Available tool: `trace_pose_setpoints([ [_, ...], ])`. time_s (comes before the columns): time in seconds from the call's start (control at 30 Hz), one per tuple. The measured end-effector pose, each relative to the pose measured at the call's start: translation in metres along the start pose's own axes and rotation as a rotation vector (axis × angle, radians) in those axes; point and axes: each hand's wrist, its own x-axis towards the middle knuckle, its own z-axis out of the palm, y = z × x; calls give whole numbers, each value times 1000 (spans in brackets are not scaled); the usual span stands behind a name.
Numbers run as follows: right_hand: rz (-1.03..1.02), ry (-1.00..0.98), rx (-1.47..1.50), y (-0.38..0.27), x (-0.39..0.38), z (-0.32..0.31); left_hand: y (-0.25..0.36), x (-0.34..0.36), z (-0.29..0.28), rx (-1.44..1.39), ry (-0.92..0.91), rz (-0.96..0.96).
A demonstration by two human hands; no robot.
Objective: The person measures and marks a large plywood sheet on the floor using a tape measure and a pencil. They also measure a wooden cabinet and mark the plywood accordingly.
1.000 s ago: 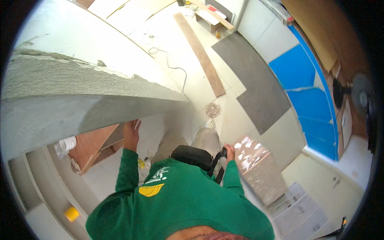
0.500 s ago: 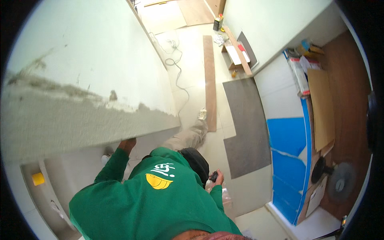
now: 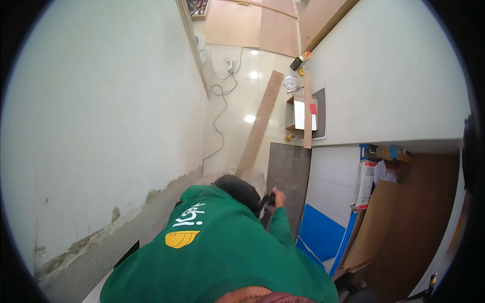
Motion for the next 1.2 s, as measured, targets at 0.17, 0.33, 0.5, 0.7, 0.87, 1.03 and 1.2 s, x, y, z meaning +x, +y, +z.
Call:
trace_pose_setpoints([
  [0.17, -114, -56, -76, -175, 73, 3, 39, -12, 41, -14, 32, -41],
  [0.33, -96, -204, -157, -234, 150, -3, 80, -18, 95, -19, 82, -125],
  [0.5, 119, -47, -156, -234, 225, -32, 160, -27, 184, 31, 86, -195],
  [0.7, 292, -62, -171, -342, 280, -27, 303, -14, 301, 200, -32, -25],
  [0.87, -1, -144, -260, -507, 363, 28, 533, 28, 356, -224, -11, 249],
  [1.03, -207, -320, -198, -690, 401, 121, 702, 41, 393, -126, -69, 486],
  [1.2, -295, -462, -206, -820, 411, 213, 829, 99, 453, -36, -214, 660],
])
